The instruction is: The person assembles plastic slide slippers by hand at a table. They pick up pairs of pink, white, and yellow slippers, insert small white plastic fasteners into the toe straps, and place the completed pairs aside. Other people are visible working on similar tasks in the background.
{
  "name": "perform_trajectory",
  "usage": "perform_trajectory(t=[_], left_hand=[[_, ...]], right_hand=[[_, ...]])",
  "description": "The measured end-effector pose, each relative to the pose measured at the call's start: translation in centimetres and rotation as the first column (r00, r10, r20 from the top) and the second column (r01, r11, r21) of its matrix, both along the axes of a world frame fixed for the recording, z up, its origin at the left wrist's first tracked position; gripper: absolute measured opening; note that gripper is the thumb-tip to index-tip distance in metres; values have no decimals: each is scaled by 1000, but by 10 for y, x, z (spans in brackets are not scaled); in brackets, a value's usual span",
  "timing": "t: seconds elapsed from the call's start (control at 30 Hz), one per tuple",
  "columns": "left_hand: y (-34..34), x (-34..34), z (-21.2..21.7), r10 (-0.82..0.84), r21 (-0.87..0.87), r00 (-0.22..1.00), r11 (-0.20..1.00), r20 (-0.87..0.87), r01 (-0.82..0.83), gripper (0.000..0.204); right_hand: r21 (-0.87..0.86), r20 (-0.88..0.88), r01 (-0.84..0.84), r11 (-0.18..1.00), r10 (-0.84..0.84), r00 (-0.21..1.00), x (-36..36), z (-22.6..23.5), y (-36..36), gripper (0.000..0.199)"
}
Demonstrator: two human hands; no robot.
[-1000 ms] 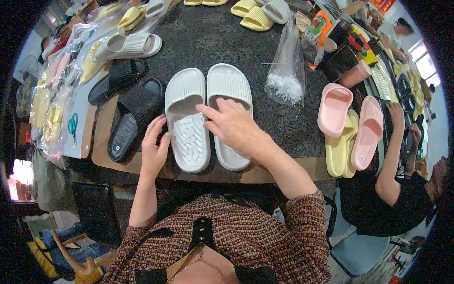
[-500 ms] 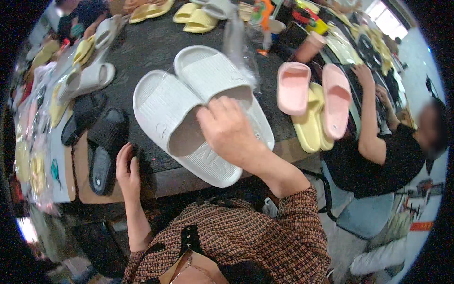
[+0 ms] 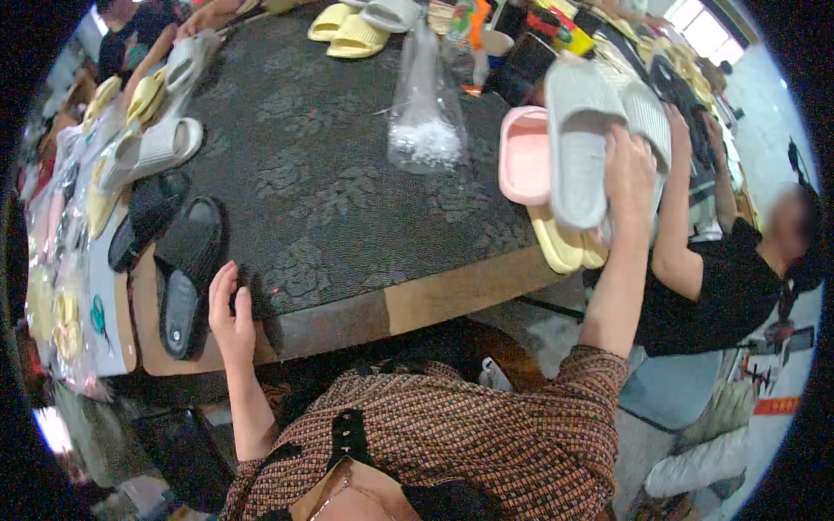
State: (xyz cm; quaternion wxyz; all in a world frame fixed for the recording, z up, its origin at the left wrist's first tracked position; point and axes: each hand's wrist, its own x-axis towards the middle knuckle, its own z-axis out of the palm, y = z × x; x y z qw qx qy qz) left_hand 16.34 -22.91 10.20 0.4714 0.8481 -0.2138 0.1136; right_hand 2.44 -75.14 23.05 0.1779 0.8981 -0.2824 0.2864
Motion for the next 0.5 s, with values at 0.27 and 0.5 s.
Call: perform_trajectory(t=[0.27,0.5], left_hand=[[7,-6,-1,62,-95,998,993,-19,-63,29],[47,-13,24,279,-20,921,959,271,-284,26]], right_hand=[[124,-194,109,986,-84,977,4,-10,-2,36],[160,-160,94,983,-68,985,-17,-17,0,38]])
